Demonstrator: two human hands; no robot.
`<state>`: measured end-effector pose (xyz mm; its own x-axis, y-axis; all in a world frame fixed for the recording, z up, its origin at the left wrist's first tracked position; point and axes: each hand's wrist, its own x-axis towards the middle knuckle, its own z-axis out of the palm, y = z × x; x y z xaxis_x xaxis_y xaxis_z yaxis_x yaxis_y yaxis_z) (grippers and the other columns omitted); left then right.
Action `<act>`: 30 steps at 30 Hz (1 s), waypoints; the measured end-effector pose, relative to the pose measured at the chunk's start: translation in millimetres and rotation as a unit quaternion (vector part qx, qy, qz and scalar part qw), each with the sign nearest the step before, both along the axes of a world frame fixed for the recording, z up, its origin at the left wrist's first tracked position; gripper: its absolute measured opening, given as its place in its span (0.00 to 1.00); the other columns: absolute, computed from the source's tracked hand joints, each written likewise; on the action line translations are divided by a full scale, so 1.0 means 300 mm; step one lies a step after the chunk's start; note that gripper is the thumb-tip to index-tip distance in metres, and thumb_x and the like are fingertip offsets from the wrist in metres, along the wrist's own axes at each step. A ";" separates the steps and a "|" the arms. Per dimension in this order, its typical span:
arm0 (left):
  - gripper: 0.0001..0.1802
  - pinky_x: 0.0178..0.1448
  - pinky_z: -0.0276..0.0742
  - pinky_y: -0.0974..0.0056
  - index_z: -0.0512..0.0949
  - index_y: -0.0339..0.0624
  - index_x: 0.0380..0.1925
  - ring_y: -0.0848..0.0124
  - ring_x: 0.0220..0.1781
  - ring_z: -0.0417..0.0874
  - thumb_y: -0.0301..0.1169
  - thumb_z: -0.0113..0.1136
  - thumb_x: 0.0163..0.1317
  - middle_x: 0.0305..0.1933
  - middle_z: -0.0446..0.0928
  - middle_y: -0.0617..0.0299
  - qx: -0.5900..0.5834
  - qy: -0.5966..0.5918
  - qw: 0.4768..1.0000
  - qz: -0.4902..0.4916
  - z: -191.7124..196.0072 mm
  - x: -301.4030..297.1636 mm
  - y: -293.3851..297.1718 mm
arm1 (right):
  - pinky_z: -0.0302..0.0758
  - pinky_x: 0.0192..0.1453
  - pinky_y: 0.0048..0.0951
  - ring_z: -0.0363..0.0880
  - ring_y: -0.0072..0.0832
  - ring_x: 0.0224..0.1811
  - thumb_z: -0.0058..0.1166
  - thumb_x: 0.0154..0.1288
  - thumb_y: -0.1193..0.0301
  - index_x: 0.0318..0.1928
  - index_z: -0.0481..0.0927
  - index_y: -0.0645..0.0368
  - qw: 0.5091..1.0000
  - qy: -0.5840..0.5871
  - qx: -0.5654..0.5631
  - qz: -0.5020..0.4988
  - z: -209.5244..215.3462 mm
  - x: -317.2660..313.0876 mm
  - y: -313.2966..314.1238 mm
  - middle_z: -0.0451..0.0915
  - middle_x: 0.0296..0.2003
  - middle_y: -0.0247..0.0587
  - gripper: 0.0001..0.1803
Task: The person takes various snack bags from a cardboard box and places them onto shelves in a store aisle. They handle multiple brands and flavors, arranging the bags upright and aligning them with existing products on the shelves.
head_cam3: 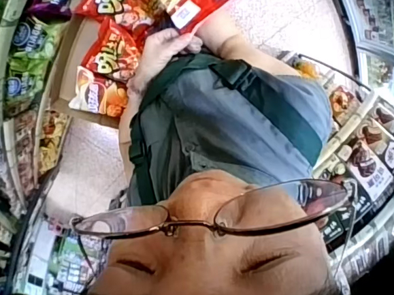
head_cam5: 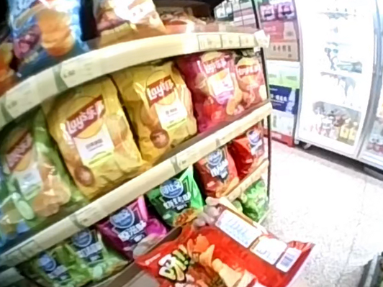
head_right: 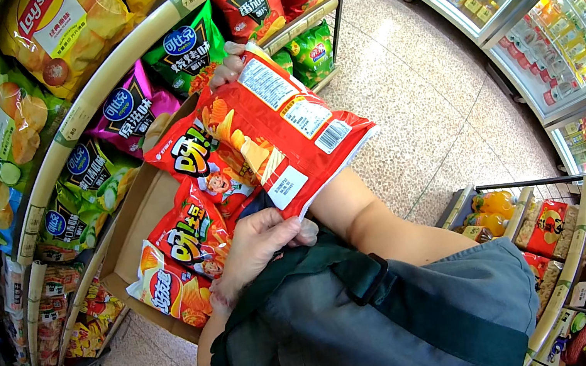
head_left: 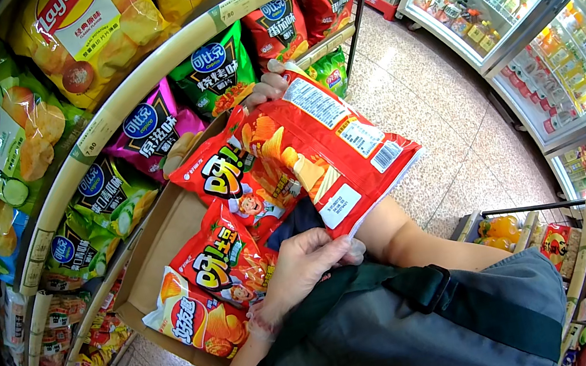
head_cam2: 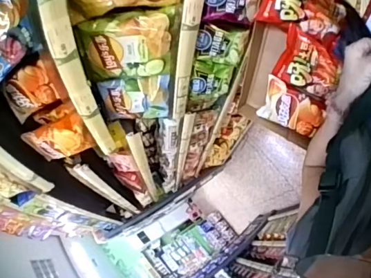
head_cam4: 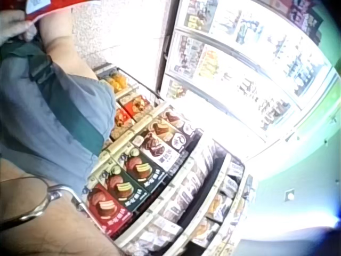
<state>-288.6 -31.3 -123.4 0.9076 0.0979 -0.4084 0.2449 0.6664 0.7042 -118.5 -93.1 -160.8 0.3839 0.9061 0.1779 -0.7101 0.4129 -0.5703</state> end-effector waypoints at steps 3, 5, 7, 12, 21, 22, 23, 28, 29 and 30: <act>0.12 0.46 0.77 0.72 0.79 0.29 0.38 0.75 0.40 0.83 0.31 0.60 0.67 0.38 0.83 0.56 -0.006 -0.007 1.000 0.013 0.009 -0.002 -0.001 | 0.70 0.31 0.26 0.71 0.23 0.26 0.48 0.72 0.58 0.35 0.77 0.59 1.000 -0.004 -0.003 0.000 0.002 -0.004 -0.009 0.73 0.24 0.34 0.17; 0.11 0.46 0.77 0.72 0.79 0.29 0.37 0.75 0.39 0.83 0.30 0.60 0.67 0.37 0.83 0.56 0.017 0.000 1.000 0.007 -0.012 -0.008 0.007 | 0.70 0.31 0.26 0.72 0.23 0.26 0.48 0.72 0.58 0.35 0.77 0.59 1.000 -0.005 -0.005 0.000 0.003 -0.004 -0.011 0.73 0.24 0.34 0.17; 0.11 0.46 0.77 0.71 0.79 0.30 0.36 0.75 0.39 0.83 0.30 0.60 0.67 0.37 0.83 0.56 0.024 -0.002 1.000 0.007 -0.018 -0.011 0.009 | 0.70 0.31 0.26 0.72 0.23 0.26 0.48 0.72 0.58 0.35 0.77 0.59 1.000 -0.005 -0.005 -0.001 0.005 -0.005 -0.015 0.73 0.24 0.34 0.17; 0.10 0.47 0.78 0.70 0.79 0.31 0.35 0.74 0.39 0.84 0.30 0.60 0.67 0.36 0.84 0.56 0.032 -0.008 0.999 0.010 0.006 -0.007 0.008 | 0.70 0.31 0.26 0.72 0.22 0.26 0.48 0.72 0.58 0.35 0.77 0.59 1.000 -0.008 -0.004 -0.004 0.003 0.005 -0.010 0.74 0.24 0.34 0.17; 0.10 0.46 0.78 0.71 0.79 0.31 0.35 0.73 0.39 0.84 0.30 0.60 0.68 0.36 0.84 0.56 0.057 -0.013 0.998 0.004 -0.004 -0.013 0.006 | 0.71 0.30 0.25 0.73 0.22 0.25 0.48 0.72 0.59 0.34 0.78 0.60 1.000 -0.014 0.001 -0.025 0.007 0.063 0.066 0.75 0.23 0.34 0.17; 0.10 0.45 0.77 0.72 0.79 0.32 0.35 0.74 0.39 0.84 0.30 0.60 0.68 0.36 0.84 0.57 0.060 -0.009 0.998 0.003 -0.001 -0.013 0.006 | 0.71 0.30 0.25 0.73 0.22 0.25 0.48 0.72 0.59 0.34 0.78 0.60 0.999 -0.015 0.001 -0.030 0.005 0.074 0.079 0.75 0.23 0.34 0.17; 0.10 0.45 0.77 0.72 0.79 0.32 0.34 0.74 0.39 0.84 0.31 0.60 0.67 0.37 0.84 0.57 0.063 -0.006 0.998 0.001 0.001 -0.014 0.005 | 0.71 0.30 0.25 0.74 0.22 0.25 0.48 0.72 0.59 0.34 0.78 0.60 0.999 -0.018 0.002 -0.035 0.004 0.084 0.092 0.76 0.23 0.34 0.17; 0.10 0.43 0.77 0.73 0.80 0.34 0.34 0.77 0.40 0.83 0.32 0.60 0.67 0.36 0.84 0.60 0.186 0.057 0.980 -0.038 0.049 -0.010 0.049 | 0.71 0.30 0.25 0.74 0.22 0.25 0.48 0.72 0.60 0.34 0.78 0.60 0.994 -0.066 0.005 -0.087 0.072 0.187 0.239 0.76 0.23 0.34 0.16; 0.10 0.49 0.77 0.72 0.79 0.32 0.40 0.75 0.44 0.83 0.31 0.59 0.68 0.43 0.83 0.59 0.239 0.015 0.970 -0.043 -0.013 -0.028 0.073 | 0.71 0.30 0.24 0.74 0.22 0.25 0.48 0.72 0.60 0.34 0.78 0.60 0.990 -0.092 0.001 -0.107 0.110 0.214 0.272 0.76 0.23 0.34 0.16; 0.12 0.53 0.76 0.70 0.77 0.31 0.44 0.73 0.48 0.82 0.30 0.58 0.68 0.47 0.82 0.57 0.256 -0.011 0.966 0.020 -0.035 -0.045 0.090 | 0.71 0.30 0.24 0.74 0.22 0.25 0.48 0.72 0.60 0.34 0.78 0.60 0.983 -0.134 0.000 -0.129 0.158 0.245 0.323 0.77 0.23 0.34 0.16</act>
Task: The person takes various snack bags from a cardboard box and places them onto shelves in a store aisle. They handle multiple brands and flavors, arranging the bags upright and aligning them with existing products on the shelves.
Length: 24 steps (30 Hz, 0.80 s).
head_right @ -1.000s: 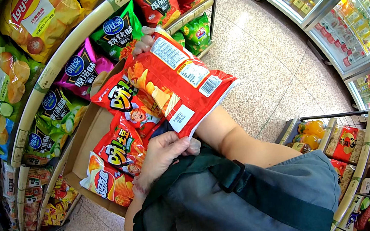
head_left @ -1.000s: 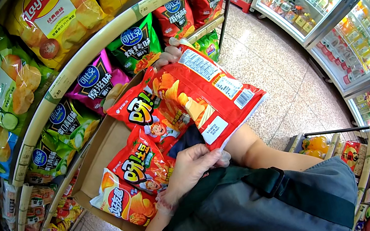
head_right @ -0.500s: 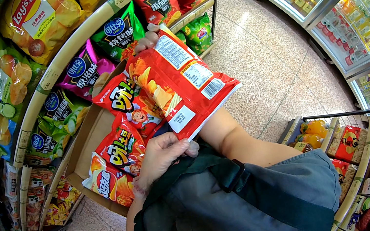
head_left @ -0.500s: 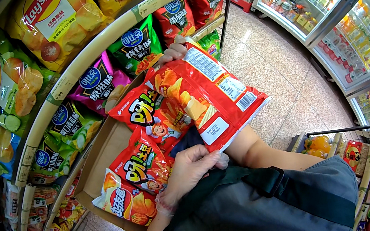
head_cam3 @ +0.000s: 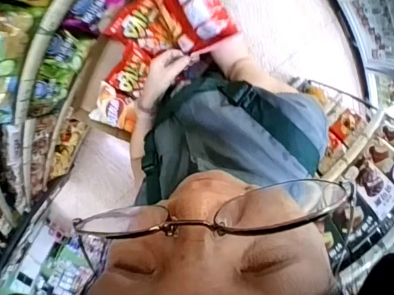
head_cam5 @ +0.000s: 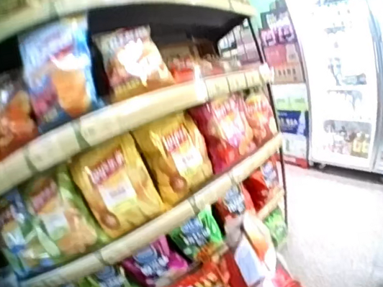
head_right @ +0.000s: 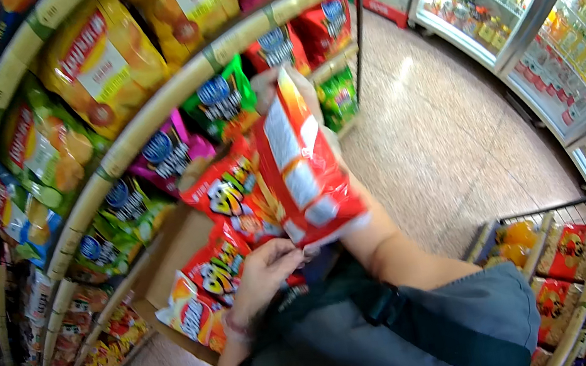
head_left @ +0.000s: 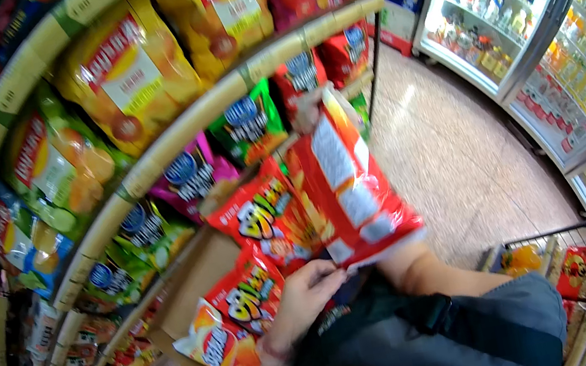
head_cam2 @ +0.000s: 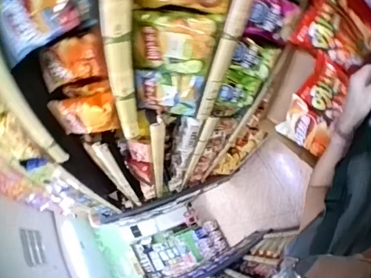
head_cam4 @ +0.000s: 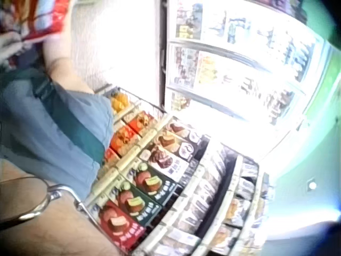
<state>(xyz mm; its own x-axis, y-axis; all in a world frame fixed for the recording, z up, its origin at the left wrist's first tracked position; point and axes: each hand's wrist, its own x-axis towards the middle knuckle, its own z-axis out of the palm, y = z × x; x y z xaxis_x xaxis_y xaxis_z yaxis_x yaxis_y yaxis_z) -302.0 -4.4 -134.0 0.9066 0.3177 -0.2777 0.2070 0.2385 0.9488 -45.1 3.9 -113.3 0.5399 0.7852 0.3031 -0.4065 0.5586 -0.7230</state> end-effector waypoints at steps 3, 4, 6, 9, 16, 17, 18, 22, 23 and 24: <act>0.18 0.65 0.71 0.63 0.71 0.30 0.58 0.67 0.60 0.77 0.28 0.50 0.72 0.58 0.76 0.52 -0.010 -0.086 0.987 0.137 0.064 -0.003 0.085 | 0.73 0.31 0.25 0.78 0.23 0.26 0.51 0.71 0.61 0.33 0.80 0.60 0.989 -0.109 -0.059 -0.080 0.239 -0.054 -0.008 0.79 0.25 0.34 0.16; 0.19 0.66 0.70 0.62 0.69 0.30 0.60 0.65 0.62 0.75 0.28 0.49 0.73 0.59 0.75 0.51 0.002 -0.083 0.986 0.147 0.116 0.016 0.097 | 0.74 0.32 0.26 0.79 0.25 0.26 0.52 0.69 0.61 0.31 0.80 0.61 0.971 -0.191 -0.077 -0.120 0.267 -0.036 -0.031 0.80 0.25 0.36 0.16; 0.25 0.69 0.66 0.60 0.60 0.31 0.67 0.61 0.67 0.70 0.27 0.47 0.73 0.64 0.70 0.49 0.060 -0.161 0.977 0.126 0.185 0.037 0.093 | 0.76 0.33 0.29 0.81 0.28 0.27 0.53 0.68 0.62 0.30 0.83 0.62 0.910 -0.348 -0.111 -0.194 0.279 -0.019 -0.019 0.82 0.26 0.40 0.16; 0.53 0.69 0.66 0.59 0.38 0.35 0.73 0.58 0.69 0.68 0.36 0.67 0.62 0.70 0.61 0.44 0.186 -0.209 0.953 0.118 0.171 0.088 0.068 | 0.78 0.32 0.44 0.81 0.46 0.26 0.57 0.62 0.60 0.29 0.83 0.55 0.771 -0.554 -0.124 -0.288 0.364 -0.140 0.015 0.79 0.23 0.52 0.12; 0.44 0.58 0.77 0.63 0.58 0.32 0.66 0.69 0.53 0.81 0.30 0.73 0.54 0.55 0.77 0.51 0.223 -0.160 0.938 0.212 0.116 0.196 0.083 | 0.79 0.39 0.39 0.83 0.46 0.33 0.58 0.63 0.63 0.49 0.83 0.53 0.755 -0.591 -0.175 -0.223 0.472 -0.120 -0.069 0.83 0.32 0.51 0.15; 0.41 0.57 0.77 0.64 0.60 0.32 0.64 0.71 0.51 0.81 0.28 0.73 0.54 0.53 0.78 0.52 0.215 -0.171 0.938 0.210 0.119 0.206 0.090 | 0.78 0.41 0.42 0.82 0.48 0.36 0.60 0.62 0.63 0.52 0.81 0.53 0.768 -0.573 -0.123 -0.257 0.464 -0.098 -0.078 0.83 0.33 0.52 0.18; 0.36 0.56 0.78 0.65 0.64 0.31 0.61 0.72 0.49 0.82 0.26 0.72 0.54 0.51 0.80 0.55 0.202 -0.198 0.933 0.222 0.146 0.219 0.087 | 0.77 0.43 0.44 0.82 0.50 0.38 0.61 0.60 0.64 0.55 0.79 0.53 0.777 -0.554 -0.072 -0.289 0.456 -0.073 -0.094 0.83 0.34 0.52 0.21; 0.26 0.55 0.79 0.65 0.69 0.33 0.56 0.70 0.51 0.81 0.20 0.65 0.58 0.53 0.78 0.56 0.116 -0.241 0.935 0.234 0.279 0.266 0.130 | 0.68 0.67 0.35 0.71 0.36 0.64 0.67 0.56 0.70 0.68 0.66 0.55 0.827 -0.432 -0.071 -0.353 0.430 0.011 -0.220 0.73 0.62 0.49 0.39; 0.26 0.56 0.79 0.65 0.68 0.33 0.57 0.70 0.51 0.81 0.21 0.65 0.58 0.54 0.78 0.56 0.117 -0.235 0.935 0.238 0.294 0.280 0.155 | 0.66 0.69 0.34 0.69 0.33 0.66 0.67 0.57 0.70 0.70 0.64 0.55 0.853 -0.386 -0.109 -0.333 0.404 0.024 -0.239 0.70 0.64 0.49 0.40; 0.26 0.56 0.78 0.65 0.69 0.33 0.57 0.70 0.51 0.81 0.21 0.65 0.59 0.54 0.78 0.56 0.114 -0.235 0.933 0.246 0.333 0.298 0.159 | 0.68 0.66 0.34 0.69 0.35 0.65 0.66 0.58 0.69 0.72 0.59 0.52 0.886 -0.344 -0.144 -0.277 0.388 0.028 -0.267 0.70 0.64 0.49 0.43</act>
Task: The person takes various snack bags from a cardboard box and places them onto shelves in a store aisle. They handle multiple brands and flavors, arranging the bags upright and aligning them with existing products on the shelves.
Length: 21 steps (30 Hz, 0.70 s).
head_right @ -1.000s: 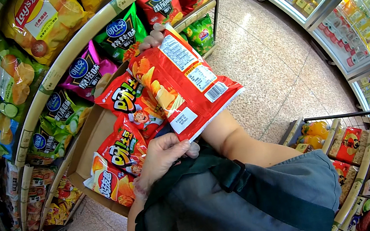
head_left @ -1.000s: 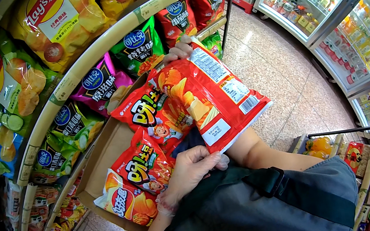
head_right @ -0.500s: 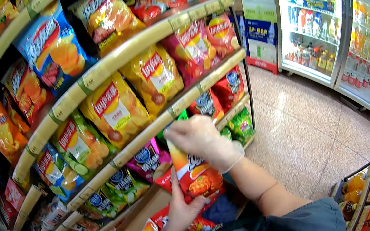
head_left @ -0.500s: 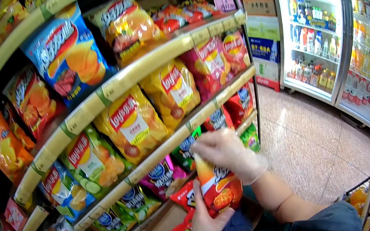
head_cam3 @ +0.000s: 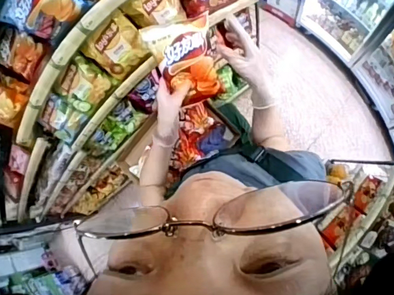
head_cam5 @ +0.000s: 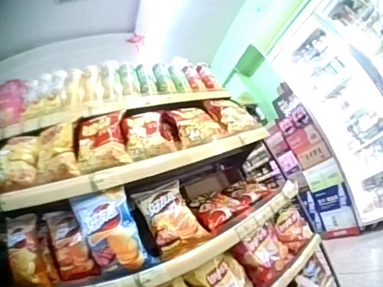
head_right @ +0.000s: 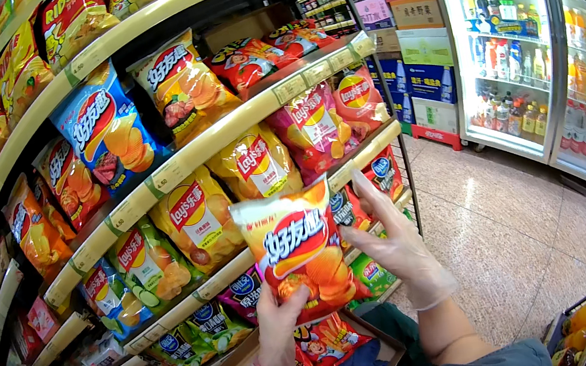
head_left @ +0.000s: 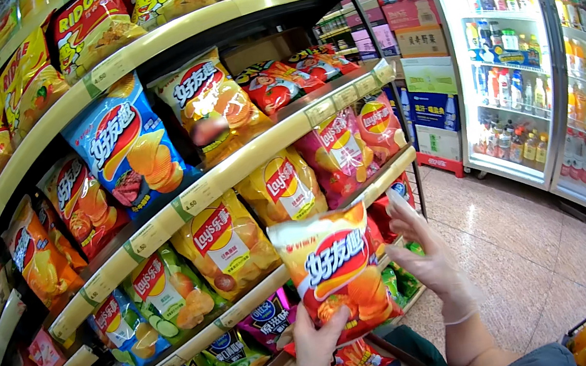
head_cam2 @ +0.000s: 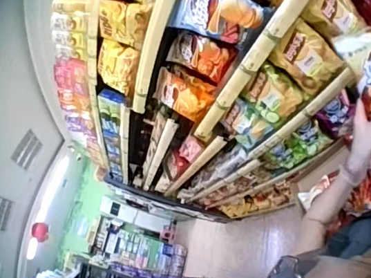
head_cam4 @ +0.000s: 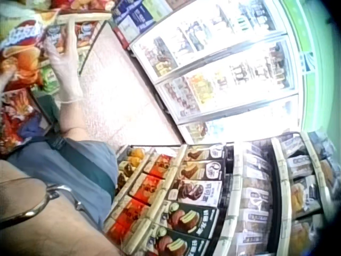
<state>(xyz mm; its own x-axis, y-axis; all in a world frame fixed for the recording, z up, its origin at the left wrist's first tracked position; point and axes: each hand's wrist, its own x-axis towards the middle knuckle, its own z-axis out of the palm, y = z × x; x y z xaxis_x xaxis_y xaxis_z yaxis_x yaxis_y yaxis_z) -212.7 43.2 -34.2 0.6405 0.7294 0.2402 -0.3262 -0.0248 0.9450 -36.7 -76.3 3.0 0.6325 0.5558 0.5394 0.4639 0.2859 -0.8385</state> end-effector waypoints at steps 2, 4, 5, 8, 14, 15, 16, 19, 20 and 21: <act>0.25 0.57 0.77 0.65 0.69 0.34 0.56 0.71 0.52 0.80 0.23 0.65 0.60 0.53 0.78 0.56 0.019 -0.015 1.000 -0.002 0.079 0.057 -0.004 | 0.71 0.62 0.33 0.67 0.37 0.66 0.67 0.57 0.67 0.75 0.52 0.49 0.988 0.099 -0.037 0.110 -0.017 0.001 -0.046 0.66 0.67 0.50 0.49; 0.26 0.56 0.77 0.66 0.69 0.34 0.56 0.73 0.51 0.80 0.26 0.66 0.60 0.53 0.78 0.57 0.044 -0.011 0.999 -0.007 0.106 0.113 0.013 | 0.68 0.64 0.32 0.63 0.33 0.69 0.66 0.59 0.69 0.76 0.48 0.52 0.973 0.108 -0.013 0.201 -0.018 -0.018 -0.037 0.61 0.70 0.50 0.50; 0.26 0.55 0.77 0.67 0.69 0.34 0.56 0.73 0.51 0.80 0.27 0.67 0.60 0.53 0.78 0.58 0.042 -0.005 0.999 -0.014 0.138 0.144 0.014 | 0.63 0.69 0.30 0.61 0.29 0.70 0.62 0.62 0.73 0.75 0.48 0.60 0.977 0.044 0.071 0.197 -0.053 -0.003 0.010 0.59 0.70 0.48 0.47; 0.29 0.57 0.75 0.65 0.68 0.35 0.57 0.72 0.53 0.78 0.31 0.69 0.59 0.54 0.77 0.58 0.107 -0.049 0.993 -0.009 0.165 0.231 0.082 | 0.61 0.71 0.29 0.62 0.28 0.69 0.56 0.62 0.80 0.74 0.48 0.66 0.965 0.118 0.105 0.211 0.029 0.022 0.065 0.61 0.69 0.45 0.43; 0.44 0.69 0.67 0.60 0.47 0.32 0.72 0.63 0.68 0.69 0.27 0.63 0.62 0.69 0.63 0.47 0.326 -0.117 0.938 0.013 0.420 0.402 0.116 | 0.71 0.61 0.26 0.73 0.23 0.58 0.56 0.65 0.72 0.72 0.58 0.62 0.966 0.092 0.186 0.152 0.261 0.234 0.140 0.73 0.60 0.42 0.36; 0.40 0.68 0.67 0.62 0.52 0.33 0.71 0.67 0.67 0.69 0.24 0.61 0.63 0.70 0.64 0.52 0.367 -0.149 0.918 0.010 0.449 0.404 0.154 | 0.71 0.61 0.26 0.74 0.21 0.57 0.57 0.66 0.70 0.70 0.60 0.63 0.967 0.112 0.161 0.162 0.323 0.238 0.168 0.74 0.59 0.40 0.35; 0.39 0.66 0.70 0.62 0.54 0.34 0.71 0.66 0.65 0.72 0.25 0.61 0.62 0.69 0.65 0.50 0.436 -0.104 0.890 0.078 0.493 0.411 0.166 | 0.71 0.60 0.25 0.74 0.21 0.56 0.57 0.66 0.70 0.70 0.62 0.63 0.965 0.098 0.166 0.177 0.377 0.264 0.184 0.75 0.58 0.39 0.34; 0.35 0.61 0.74 0.60 0.61 0.38 0.69 0.57 0.62 0.77 0.26 0.61 0.61 0.65 0.70 0.43 0.569 -0.001 0.799 0.195 0.598 0.424 0.229 | 0.73 0.57 0.24 0.77 0.20 0.51 0.59 0.66 0.68 0.68 0.65 0.63 0.960 0.078 0.157 0.217 0.490 0.350 0.282 0.78 0.54 0.38 0.32; 0.37 0.60 0.74 0.57 0.60 0.40 0.69 0.49 0.61 0.76 0.28 0.62 0.61 0.61 0.72 0.39 0.620 -0.010 0.751 0.227 0.620 0.439 0.269 | 0.74 0.54 0.22 0.78 0.19 0.48 0.59 0.66 0.68 0.67 0.65 0.63 0.963 0.054 0.157 0.212 0.526 0.369 0.308 0.79 0.52 0.38 0.32; 0.36 0.58 0.76 0.56 0.61 0.41 0.69 0.48 0.58 0.78 0.29 0.62 0.61 0.58 0.75 0.40 0.638 -0.007 0.729 0.249 0.643 0.443 0.302 | 0.74 0.54 0.22 0.78 0.19 0.48 0.60 0.65 0.67 0.67 0.65 0.63 0.965 0.049 0.155 0.207 0.555 0.369 0.336 0.79 0.52 0.39 0.33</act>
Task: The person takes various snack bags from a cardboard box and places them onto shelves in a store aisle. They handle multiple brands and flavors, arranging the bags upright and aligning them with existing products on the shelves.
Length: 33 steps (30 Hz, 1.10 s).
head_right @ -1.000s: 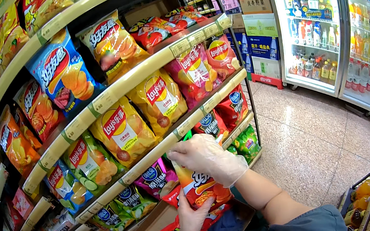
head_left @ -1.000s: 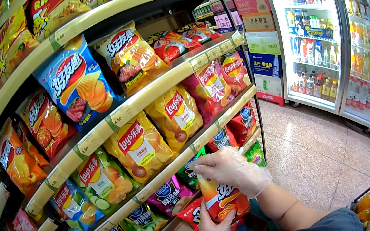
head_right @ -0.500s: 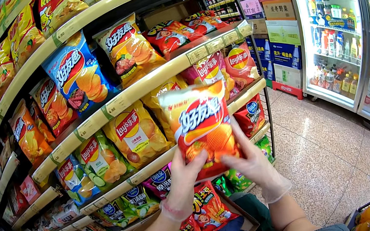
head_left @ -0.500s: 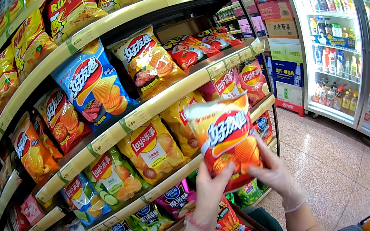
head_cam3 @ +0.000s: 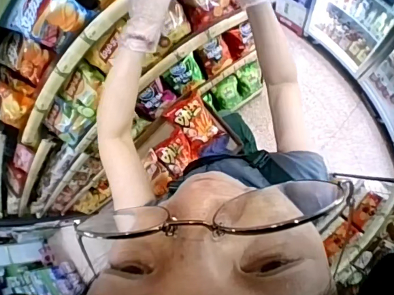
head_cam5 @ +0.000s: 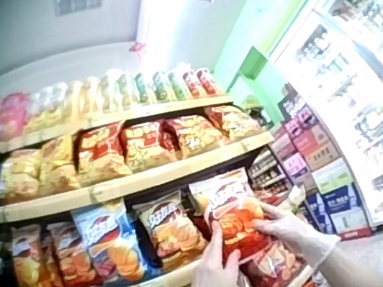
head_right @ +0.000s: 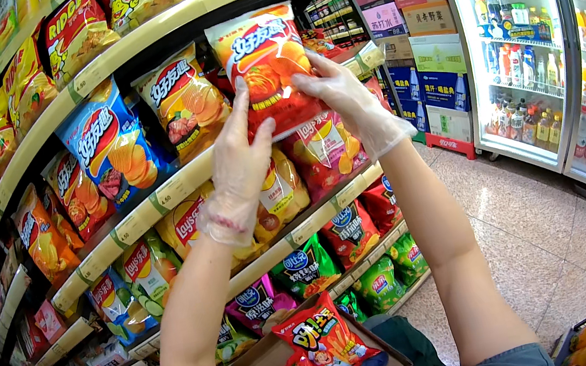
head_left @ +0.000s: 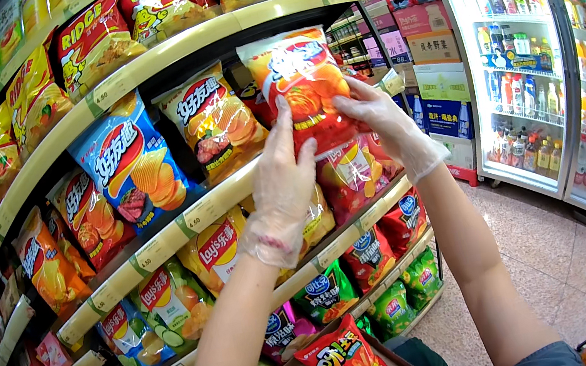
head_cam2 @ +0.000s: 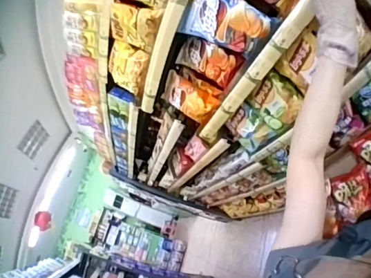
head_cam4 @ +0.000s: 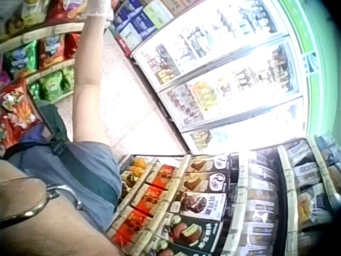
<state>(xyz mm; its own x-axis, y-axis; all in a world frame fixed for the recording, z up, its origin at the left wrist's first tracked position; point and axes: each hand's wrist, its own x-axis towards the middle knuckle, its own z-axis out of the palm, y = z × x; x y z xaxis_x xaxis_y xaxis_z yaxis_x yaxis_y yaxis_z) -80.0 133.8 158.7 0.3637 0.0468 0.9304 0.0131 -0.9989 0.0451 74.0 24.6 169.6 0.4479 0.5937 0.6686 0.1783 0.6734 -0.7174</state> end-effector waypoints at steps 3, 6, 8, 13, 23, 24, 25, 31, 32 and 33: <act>0.35 0.55 0.77 0.53 0.63 0.43 0.68 0.48 0.54 0.80 0.29 0.63 0.60 0.55 0.77 0.42 0.042 0.011 0.997 0.069 0.063 0.039 0.033 | 0.74 0.54 0.23 0.78 0.20 0.49 0.60 0.65 0.66 0.67 0.66 0.63 1.000 -0.015 -0.023 -0.011 0.057 0.083 0.064 0.79 0.52 0.40 0.33; 0.36 0.55 0.77 0.52 0.62 0.43 0.68 0.46 0.53 0.80 0.28 0.63 0.59 0.55 0.77 0.41 0.040 0.036 0.995 0.086 0.117 0.079 0.052 | 0.74 0.56 0.24 0.77 0.22 0.50 0.60 0.65 0.66 0.66 0.67 0.65 0.999 -0.024 -0.029 -0.036 0.105 0.145 0.127 0.79 0.53 0.42 0.32; 0.37 0.53 0.77 0.50 0.61 0.42 0.69 0.45 0.50 0.80 0.26 0.62 0.59 0.52 0.78 0.40 0.041 0.049 0.993 0.104 0.141 0.087 0.048 | 0.74 0.56 0.25 0.77 0.23 0.51 0.59 0.66 0.66 0.65 0.67 0.65 0.998 -0.039 -0.018 -0.046 0.126 0.184 0.175 0.78 0.54 0.43 0.31; 0.38 0.49 0.77 0.48 0.57 0.38 0.70 0.43 0.46 0.81 0.22 0.58 0.59 0.49 0.78 0.38 0.075 0.066 0.984 0.147 0.167 0.108 0.117 | 0.75 0.55 0.24 0.77 0.19 0.49 0.57 0.68 0.66 0.67 0.66 0.63 0.992 -0.103 -0.042 -0.053 0.188 0.137 0.180 0.79 0.53 0.39 0.30; 0.36 0.38 0.83 0.58 0.59 0.31 0.68 0.58 0.39 0.85 0.20 0.55 0.57 0.38 0.79 0.51 0.226 0.137 0.915 0.305 0.207 0.148 0.102 | 0.69 0.63 0.28 0.75 0.30 0.59 0.53 0.71 0.58 0.73 0.57 0.56 0.937 -0.263 0.019 -0.229 0.153 0.308 0.354 0.77 0.57 0.45 0.35; 0.33 0.38 0.83 0.58 0.62 0.31 0.66 0.59 0.39 0.85 0.22 0.55 0.58 0.38 0.79 0.52 0.228 0.148 0.907 0.322 0.202 0.156 0.104 | 0.68 0.63 0.29 0.75 0.33 0.60 0.52 0.71 0.57 0.72 0.57 0.56 0.933 -0.272 -0.007 -0.237 0.139 0.306 0.351 0.76 0.58 0.47 0.36; 0.30 0.39 0.82 0.58 0.66 0.32 0.64 0.60 0.38 0.84 0.23 0.55 0.58 0.38 0.80 0.53 0.228 0.160 0.897 0.343 0.196 0.150 0.113 | 0.68 0.64 0.30 0.74 0.36 0.60 0.52 0.70 0.55 0.72 0.57 0.57 0.929 -0.281 -0.031 -0.239 0.132 0.273 0.337 0.76 0.59 0.49 0.37; 0.23 0.52 0.72 0.55 0.78 0.34 0.50 0.57 0.49 0.74 0.33 0.61 0.55 0.43 0.77 0.52 0.311 0.083 0.876 0.359 0.192 0.167 0.093 | 0.68 0.65 0.40 0.70 0.52 0.64 0.45 0.70 0.49 0.73 0.57 0.45 0.879 -0.309 -0.123 -0.342 0.128 0.241 0.280 0.71 0.62 0.57 0.35; 0.23 0.54 0.71 0.54 0.78 0.33 0.50 0.57 0.51 0.74 0.35 0.62 0.55 0.45 0.76 0.51 0.311 0.085 0.877 0.357 0.189 0.167 0.087 | 0.68 0.65 0.41 0.70 0.52 0.63 0.44 0.70 0.50 0.73 0.57 0.45 0.882 -0.309 -0.091 -0.345 0.118 0.239 0.286 0.71 0.62 0.57 0.35; 0.27 0.61 0.68 0.53 0.77 0.34 0.51 0.53 0.58 0.72 0.42 0.63 0.56 0.52 0.74 0.47 0.342 0.033 0.881 0.326 0.183 0.173 0.083 | 0.68 0.65 0.41 0.70 0.52 0.63 0.44 0.71 0.51 0.73 0.56 0.45 0.882 -0.310 -0.057 -0.351 0.120 0.236 0.278 0.71 0.62 0.58 0.34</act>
<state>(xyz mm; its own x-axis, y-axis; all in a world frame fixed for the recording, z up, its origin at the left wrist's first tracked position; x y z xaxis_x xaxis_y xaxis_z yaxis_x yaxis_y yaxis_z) -28.0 158.8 213.7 0.5219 -0.2982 0.7992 0.5730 -0.5715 -0.5874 144.9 108.0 205.7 0.3020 0.3951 0.8676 0.9038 0.1709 -0.3924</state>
